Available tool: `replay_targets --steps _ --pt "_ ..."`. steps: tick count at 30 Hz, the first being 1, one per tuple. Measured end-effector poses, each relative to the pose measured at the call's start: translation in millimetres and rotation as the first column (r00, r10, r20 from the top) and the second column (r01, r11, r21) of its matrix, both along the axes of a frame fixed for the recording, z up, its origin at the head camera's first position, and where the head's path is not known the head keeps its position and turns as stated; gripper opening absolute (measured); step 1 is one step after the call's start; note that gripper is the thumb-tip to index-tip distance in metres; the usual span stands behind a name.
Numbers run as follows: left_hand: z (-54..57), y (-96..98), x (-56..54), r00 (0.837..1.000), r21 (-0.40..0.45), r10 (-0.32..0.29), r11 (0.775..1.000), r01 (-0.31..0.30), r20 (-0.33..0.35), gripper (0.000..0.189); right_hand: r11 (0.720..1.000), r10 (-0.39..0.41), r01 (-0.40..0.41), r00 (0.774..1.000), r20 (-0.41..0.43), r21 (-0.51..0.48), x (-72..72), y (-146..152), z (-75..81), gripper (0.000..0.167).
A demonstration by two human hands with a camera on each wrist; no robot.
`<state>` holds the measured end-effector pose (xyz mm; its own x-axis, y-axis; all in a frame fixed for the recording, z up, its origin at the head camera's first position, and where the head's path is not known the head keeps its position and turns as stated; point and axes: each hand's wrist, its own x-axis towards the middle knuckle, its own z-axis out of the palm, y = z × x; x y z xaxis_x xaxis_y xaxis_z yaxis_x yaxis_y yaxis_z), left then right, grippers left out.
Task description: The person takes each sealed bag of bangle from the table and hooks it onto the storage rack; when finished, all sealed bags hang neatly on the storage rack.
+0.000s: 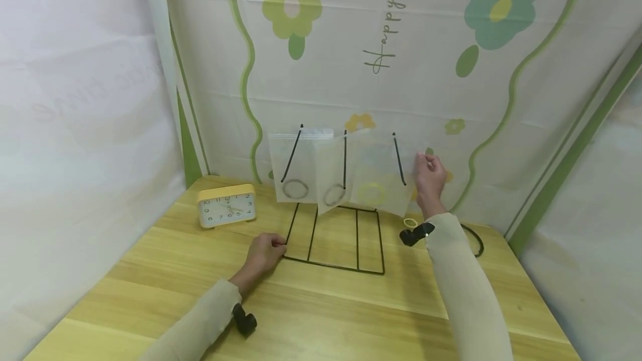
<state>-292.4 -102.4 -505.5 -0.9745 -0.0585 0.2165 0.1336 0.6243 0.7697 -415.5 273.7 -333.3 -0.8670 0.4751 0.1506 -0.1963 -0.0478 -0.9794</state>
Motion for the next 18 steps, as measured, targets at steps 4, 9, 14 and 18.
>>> replay_targets --steps 4,9,14,18 --pt "-0.9 2.6 1.5 1.000 -0.002 -0.006 1.000 0.006 -0.002 0.006 1.000 0.013 -0.013 1.000 0.005 0.025 6.1 6.1 -3.7 0.029" --pt "-1.0 4.1 1.0 1.000 0.003 0.003 1.000 -0.003 0.016 0.006 0.996 -0.016 0.015 1.000 0.016 0.091 15.9 17.3 -17.5 0.035" --pt "-1.5 -0.6 -1.7 1.000 0.006 0.001 1.000 -0.001 0.022 0.006 0.992 -0.051 0.045 0.997 0.052 0.118 31.2 20.8 -43.7 0.035" --pt "1.9 -11.9 -5.6 0.991 0.091 -0.105 0.991 0.098 0.084 0.010 0.985 -0.027 0.012 0.996 0.086 0.174 53.9 18.1 -65.0 0.042"
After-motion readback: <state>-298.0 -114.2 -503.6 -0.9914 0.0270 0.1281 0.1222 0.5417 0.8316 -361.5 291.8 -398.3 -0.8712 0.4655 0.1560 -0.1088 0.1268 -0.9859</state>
